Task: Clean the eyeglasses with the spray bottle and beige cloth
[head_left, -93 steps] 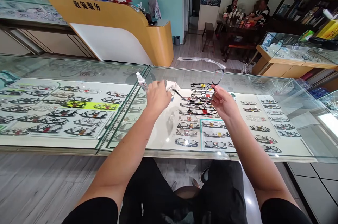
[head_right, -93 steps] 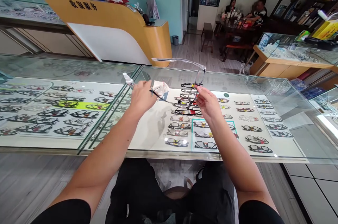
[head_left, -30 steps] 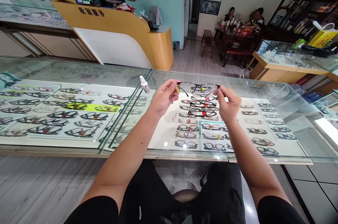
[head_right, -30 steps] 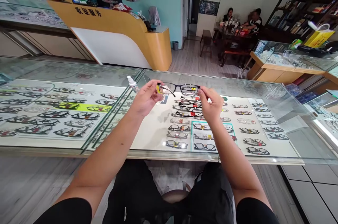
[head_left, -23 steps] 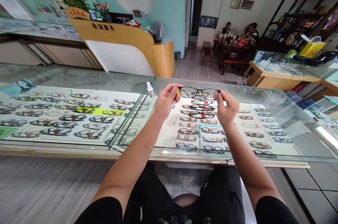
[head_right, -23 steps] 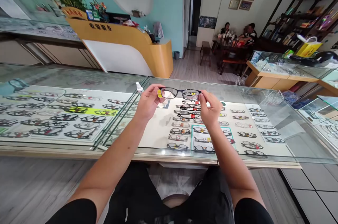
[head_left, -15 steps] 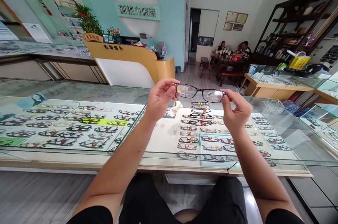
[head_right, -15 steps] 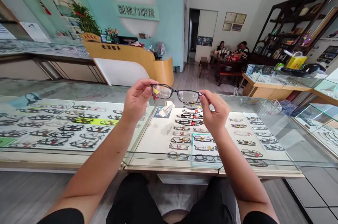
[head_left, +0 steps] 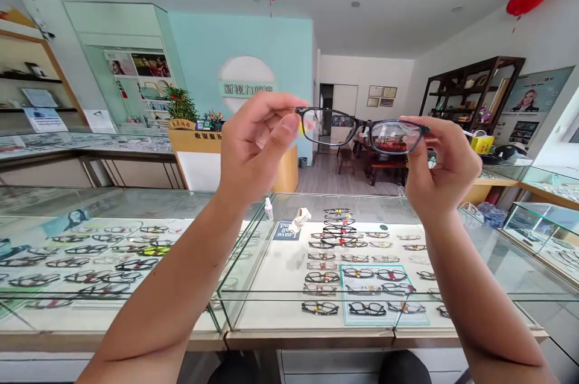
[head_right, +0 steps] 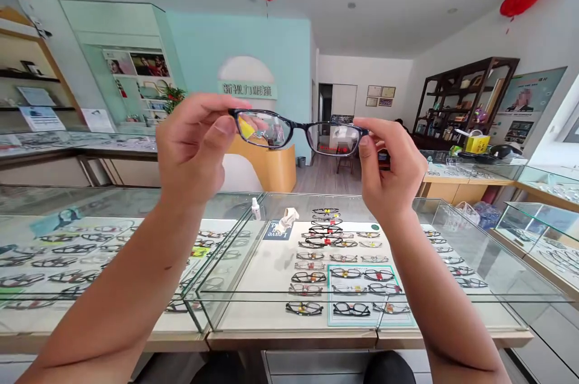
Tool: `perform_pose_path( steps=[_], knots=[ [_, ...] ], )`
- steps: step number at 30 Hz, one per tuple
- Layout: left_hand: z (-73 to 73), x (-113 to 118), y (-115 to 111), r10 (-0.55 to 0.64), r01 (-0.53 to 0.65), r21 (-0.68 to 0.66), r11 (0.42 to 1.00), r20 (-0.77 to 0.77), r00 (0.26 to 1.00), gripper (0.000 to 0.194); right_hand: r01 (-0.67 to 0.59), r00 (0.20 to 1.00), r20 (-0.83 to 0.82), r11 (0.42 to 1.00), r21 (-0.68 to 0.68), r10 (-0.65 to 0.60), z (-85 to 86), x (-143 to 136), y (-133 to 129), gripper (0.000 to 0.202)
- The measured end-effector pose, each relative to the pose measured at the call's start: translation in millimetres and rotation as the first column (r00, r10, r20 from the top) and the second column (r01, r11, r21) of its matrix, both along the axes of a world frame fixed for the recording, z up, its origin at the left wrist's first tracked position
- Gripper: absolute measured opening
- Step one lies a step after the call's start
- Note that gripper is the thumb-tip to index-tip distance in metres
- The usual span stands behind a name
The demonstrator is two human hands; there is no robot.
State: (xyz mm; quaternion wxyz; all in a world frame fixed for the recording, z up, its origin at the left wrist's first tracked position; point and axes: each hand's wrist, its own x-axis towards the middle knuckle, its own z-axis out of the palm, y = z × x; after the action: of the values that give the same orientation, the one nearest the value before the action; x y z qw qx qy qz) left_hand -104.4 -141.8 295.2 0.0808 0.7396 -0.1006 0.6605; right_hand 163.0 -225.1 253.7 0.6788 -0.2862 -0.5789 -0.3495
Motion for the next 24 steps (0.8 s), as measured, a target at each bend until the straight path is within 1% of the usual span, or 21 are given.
perform_pose_path(
  steps=[1,3,6,9,12,14,16,18,20,22,24],
  knots=[
    [4.0,0,-5,0.003,-0.003,0.019,1.0,0.016,1.0,0.021,-0.016,1.0,0.008,1.0,0.014,0.016,3.7,-2,-4,0.022],
    [9.1,-1,-14,0.008,-0.009,0.02,1.0,0.047,0.999,0.022,-0.089,0.995,0.038,0.995,0.052,0.087,9.9,-6,-11,0.023],
    [11.7,-3,-27,0.019,-0.021,0.031,0.999,0.067,0.998,0.024,-0.19,0.981,0.066,0.978,0.085,0.185,16.4,-10,-19,0.024],
    [11.5,-2,-38,0.045,-0.046,0.017,0.999,0.057,0.997,0.022,-0.212,0.977,0.047,0.975,0.072,0.209,19.8,-9,-23,0.02],
    [11.6,2,-46,0.047,-0.044,-0.066,0.997,0.05,0.998,0.024,-0.244,0.97,0.026,0.969,0.032,0.243,21.2,-6,-25,0.023],
    [12.0,5,-49,0.038,-0.033,-0.123,0.992,0.039,0.999,0.029,-0.251,0.968,0.017,0.968,0.006,0.251,22.2,-4,-24,0.026],
    [12.5,6,-49,0.028,-0.024,-0.15,0.988,0.024,0.999,0.032,-0.255,0.967,0.019,0.967,0.008,0.255,23.4,-2,-23,0.027],
    [13.0,7,-47,0.028,-0.027,-0.14,0.99,0.006,1.0,0.032,-0.277,0.961,0.024,0.96,0.032,0.276,24.6,0,-23,0.027],
    [13.4,7,-44,0.037,-0.037,-0.099,0.994,0.0,0.999,0.03,-0.285,0.959,0.02,0.957,0.046,0.284,24.9,2,-23,0.027],
    [13.6,7,-41,0.036,-0.036,-0.071,0.997,0.002,0.999,0.027,-0.269,0.963,0.011,0.962,0.042,0.268,24.1,2,-24,0.03],
    [13.5,8,-38,0.022,-0.022,-0.086,0.996,0.0,1.0,0.027,-0.255,0.967,0.007,0.966,0.036,0.255,22.5,2,-25,0.032]
  ],
)
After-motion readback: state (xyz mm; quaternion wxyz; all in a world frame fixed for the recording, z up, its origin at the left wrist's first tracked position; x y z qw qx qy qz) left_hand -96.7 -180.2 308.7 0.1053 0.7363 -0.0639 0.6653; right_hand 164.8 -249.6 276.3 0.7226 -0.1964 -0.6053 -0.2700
